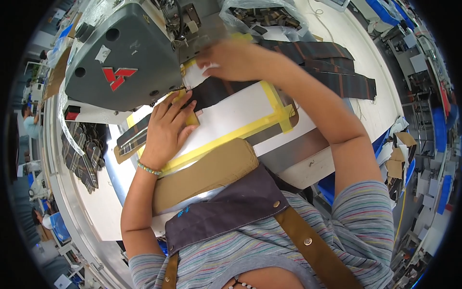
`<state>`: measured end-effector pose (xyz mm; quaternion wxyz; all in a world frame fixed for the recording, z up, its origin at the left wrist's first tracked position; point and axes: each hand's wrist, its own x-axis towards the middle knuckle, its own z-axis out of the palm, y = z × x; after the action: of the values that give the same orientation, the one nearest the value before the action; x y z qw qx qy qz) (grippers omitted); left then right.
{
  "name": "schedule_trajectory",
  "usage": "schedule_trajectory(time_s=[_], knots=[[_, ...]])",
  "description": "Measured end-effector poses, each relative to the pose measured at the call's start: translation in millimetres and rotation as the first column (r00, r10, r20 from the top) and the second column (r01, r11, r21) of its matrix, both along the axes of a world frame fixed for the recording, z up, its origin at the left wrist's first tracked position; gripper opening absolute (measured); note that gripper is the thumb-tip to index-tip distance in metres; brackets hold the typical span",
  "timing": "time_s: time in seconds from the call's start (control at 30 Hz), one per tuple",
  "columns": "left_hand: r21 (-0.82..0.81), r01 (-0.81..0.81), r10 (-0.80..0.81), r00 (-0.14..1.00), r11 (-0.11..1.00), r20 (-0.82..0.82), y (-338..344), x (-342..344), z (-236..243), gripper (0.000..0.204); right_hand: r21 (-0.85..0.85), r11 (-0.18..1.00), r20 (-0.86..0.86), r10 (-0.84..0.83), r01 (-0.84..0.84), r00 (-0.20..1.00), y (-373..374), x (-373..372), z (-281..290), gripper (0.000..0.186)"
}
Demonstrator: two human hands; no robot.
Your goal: The recorder uses an industrial sewing machine to stitch together patterned leather components for a bag.
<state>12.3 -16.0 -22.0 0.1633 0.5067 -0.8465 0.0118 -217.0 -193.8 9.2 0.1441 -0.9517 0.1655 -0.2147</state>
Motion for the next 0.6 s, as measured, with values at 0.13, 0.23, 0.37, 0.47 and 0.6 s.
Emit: schedule_trajectory(time_s=[0.13, 0.23, 0.37, 0.47, 0.6], knots=[[0.048, 0.004, 0.000, 0.997, 0.999, -0.083, -2.3, 3.6, -0.9, 0.052, 0.067, 0.960, -0.041, 0.275, -0.272, 0.961, -4.7, -25.3, 27.4, 0.016], [0.045, 0.006, -0.002, 0.995, 0.999, -0.104, -2.8, 4.8, -3.2, 0.051, 0.083, 0.908, -0.055, 0.416, -0.411, 0.908, 15.4, -22.8, 5.3, 0.027], [0.058, -0.018, 0.027, 0.989, 0.998, -0.148, -1.1, 5.5, -5.7, 0.052, -0.066, 0.943, 0.016, 0.328, -0.326, 0.945, 38.3, -13.7, -41.9, 0.029], [0.059, -0.025, 0.033, 0.988, 0.998, -0.148, 1.2, 7.2, -4.5, 0.052, -0.180, 0.952, 0.021, 0.256, -0.248, 0.966, 42.1, -12.0, -56.2, 0.028], [0.021, 0.044, -0.041, 0.993, 0.999, -0.114, 4.4, 6.9, -1.3, 0.052, -0.265, 0.946, 0.051, 0.204, -0.184, 0.978, 47.4, -10.3, -56.0, 0.021]])
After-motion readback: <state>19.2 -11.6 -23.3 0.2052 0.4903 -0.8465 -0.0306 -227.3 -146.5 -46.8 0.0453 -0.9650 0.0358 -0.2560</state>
